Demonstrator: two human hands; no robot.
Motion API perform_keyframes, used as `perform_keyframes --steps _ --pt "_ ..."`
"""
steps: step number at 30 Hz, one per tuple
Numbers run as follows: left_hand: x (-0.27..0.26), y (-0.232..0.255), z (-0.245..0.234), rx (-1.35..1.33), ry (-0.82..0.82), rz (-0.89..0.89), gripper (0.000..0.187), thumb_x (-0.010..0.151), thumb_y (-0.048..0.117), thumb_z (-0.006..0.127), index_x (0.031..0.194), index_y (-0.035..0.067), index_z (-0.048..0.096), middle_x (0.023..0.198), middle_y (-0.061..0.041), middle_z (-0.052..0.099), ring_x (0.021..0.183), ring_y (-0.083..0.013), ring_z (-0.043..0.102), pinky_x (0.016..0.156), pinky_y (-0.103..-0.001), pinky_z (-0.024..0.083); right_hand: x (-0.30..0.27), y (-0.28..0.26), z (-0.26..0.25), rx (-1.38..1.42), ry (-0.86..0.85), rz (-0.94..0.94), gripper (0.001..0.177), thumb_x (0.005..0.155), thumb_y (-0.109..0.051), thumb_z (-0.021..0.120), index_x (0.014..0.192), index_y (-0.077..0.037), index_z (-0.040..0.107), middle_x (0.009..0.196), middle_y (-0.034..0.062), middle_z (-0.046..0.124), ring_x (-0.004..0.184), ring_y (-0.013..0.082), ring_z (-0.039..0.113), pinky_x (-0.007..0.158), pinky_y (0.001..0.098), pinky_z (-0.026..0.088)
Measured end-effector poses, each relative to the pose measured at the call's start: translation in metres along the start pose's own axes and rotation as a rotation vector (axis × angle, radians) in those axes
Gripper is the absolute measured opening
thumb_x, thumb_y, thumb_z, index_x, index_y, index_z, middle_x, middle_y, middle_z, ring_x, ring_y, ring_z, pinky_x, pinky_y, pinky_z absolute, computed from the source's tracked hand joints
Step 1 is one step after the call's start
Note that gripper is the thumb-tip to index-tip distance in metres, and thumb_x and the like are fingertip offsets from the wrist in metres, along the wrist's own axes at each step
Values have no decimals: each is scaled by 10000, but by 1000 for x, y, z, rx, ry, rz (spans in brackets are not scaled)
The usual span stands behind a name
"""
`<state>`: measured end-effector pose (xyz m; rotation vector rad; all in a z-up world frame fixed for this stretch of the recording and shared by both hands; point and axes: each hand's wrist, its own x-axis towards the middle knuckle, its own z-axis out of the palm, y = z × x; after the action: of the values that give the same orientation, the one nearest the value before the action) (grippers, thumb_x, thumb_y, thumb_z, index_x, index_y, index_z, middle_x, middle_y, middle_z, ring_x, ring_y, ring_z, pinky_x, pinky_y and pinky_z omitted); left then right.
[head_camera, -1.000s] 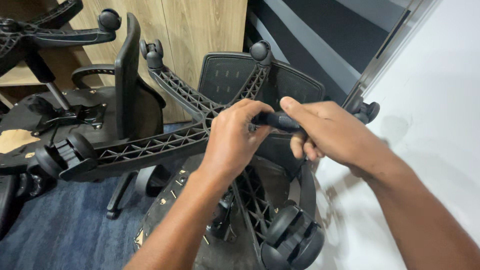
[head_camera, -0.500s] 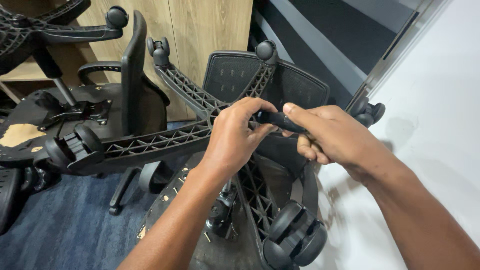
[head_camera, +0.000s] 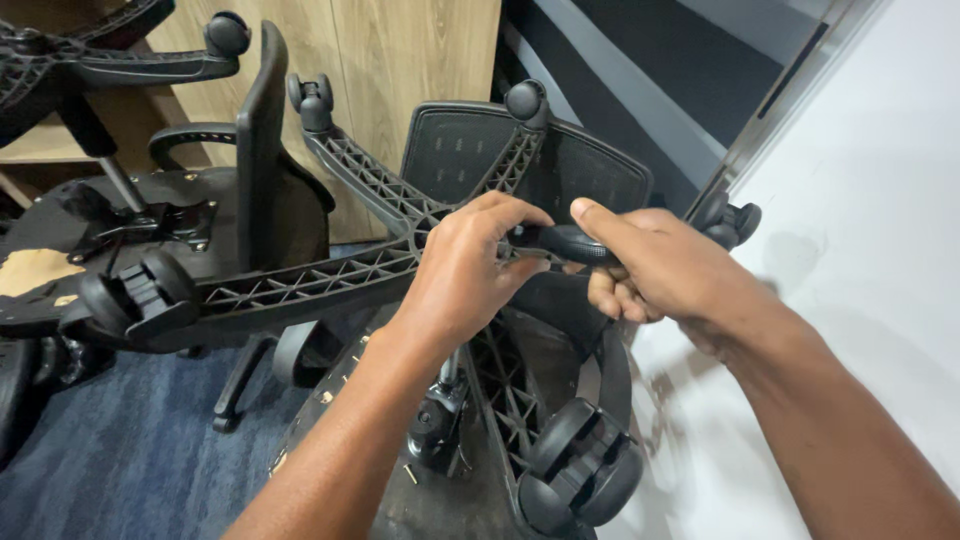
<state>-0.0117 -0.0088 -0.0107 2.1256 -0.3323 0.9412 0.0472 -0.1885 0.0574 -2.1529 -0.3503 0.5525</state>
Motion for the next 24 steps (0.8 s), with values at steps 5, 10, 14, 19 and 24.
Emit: perform_keyframes --steps 5,10,14,19,24 --pt "11 -13 -4 1 -132 -31 304 718 102 843 1009 80 758 961 -110 737 916 -302 719 794 -378 548 -12 1 2 -154 57 -74 556 975 -552 515 925 -41 731 596 49 688 462 113 545 463 284 457" --pt "14 -20 -9 -74 -186 -89 322 729 91 820 1044 86 753 991 -102 745 923 -277 737 809 -368 559 -22 -12 0 -561 108 -214 426 906 -456 653 1013 -52 730 690 44 710 565 106 648 544 295 510" --pt "5 -14 -10 -31 -120 -27 335 700 61 804 1030 76 748 1003 -114 741 946 -296 724 825 -380 557 -19 -16 10 -294 -14 -97 530 970 -499 529 956 -3 714 574 76 685 428 130 564 450 285 464" --pt "-3 -14 -7 -17 -82 -72 314 715 55 803 1024 69 756 995 -122 747 949 -302 727 831 -384 557 -20 -8 18 9 -76 -7 630 994 -558 476 891 17 714 452 103 585 327 127 426 354 258 342" --pt "-4 -21 -20 -123 -176 -66 303 714 48 795 1014 52 748 1000 -85 760 953 -233 751 859 -344 565 -25 -11 28 -1 -118 0 657 957 -613 492 838 -5 709 485 68 570 384 108 451 369 247 364"
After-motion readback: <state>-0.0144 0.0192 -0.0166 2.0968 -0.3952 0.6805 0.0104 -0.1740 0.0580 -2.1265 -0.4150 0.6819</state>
